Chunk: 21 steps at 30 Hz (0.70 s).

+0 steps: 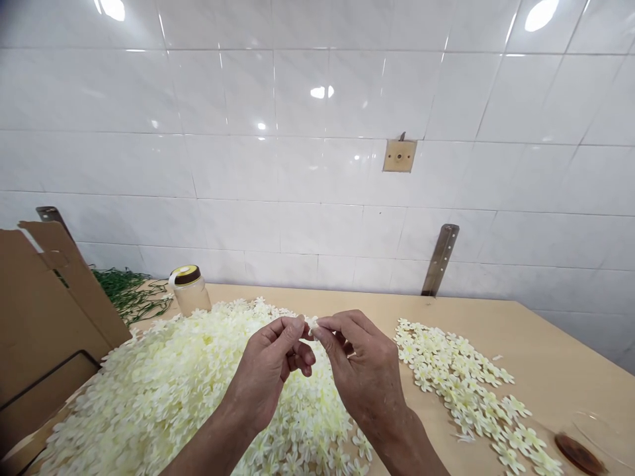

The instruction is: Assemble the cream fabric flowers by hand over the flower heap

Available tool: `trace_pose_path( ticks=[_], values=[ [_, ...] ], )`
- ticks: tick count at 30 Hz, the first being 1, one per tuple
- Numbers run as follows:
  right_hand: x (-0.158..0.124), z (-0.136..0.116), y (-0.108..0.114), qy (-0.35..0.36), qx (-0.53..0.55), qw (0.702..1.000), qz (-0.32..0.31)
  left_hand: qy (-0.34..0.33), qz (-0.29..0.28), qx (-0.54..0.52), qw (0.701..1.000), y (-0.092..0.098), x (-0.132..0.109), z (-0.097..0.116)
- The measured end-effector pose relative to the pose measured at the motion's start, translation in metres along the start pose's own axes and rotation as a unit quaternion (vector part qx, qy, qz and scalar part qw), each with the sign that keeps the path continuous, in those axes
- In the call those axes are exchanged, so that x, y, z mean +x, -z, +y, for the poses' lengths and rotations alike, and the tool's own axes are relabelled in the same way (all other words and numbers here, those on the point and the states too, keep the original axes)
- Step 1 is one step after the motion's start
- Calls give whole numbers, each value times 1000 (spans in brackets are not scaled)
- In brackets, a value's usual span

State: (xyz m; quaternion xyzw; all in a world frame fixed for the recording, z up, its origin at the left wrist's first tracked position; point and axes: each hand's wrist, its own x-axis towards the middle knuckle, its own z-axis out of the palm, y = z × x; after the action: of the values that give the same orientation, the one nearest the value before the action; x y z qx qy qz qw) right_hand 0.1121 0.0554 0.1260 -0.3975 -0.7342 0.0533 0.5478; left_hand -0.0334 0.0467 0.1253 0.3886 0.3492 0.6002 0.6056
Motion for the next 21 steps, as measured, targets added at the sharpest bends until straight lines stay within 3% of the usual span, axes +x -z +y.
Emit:
trace_pose_path(
  ticks=[5, 16, 21],
  values=[
    [0, 1, 0, -3, 12, 1000, -23, 2, -31, 15, 999, 2, 0, -2],
    [-2, 2, -1, -10, -7, 1000, -3, 13, -19, 7, 1000, -1, -2, -3],
    [-2, 5, 1, -54, 13, 998, -24, 8, -31, 26, 999, 2, -2, -4]
  ],
)
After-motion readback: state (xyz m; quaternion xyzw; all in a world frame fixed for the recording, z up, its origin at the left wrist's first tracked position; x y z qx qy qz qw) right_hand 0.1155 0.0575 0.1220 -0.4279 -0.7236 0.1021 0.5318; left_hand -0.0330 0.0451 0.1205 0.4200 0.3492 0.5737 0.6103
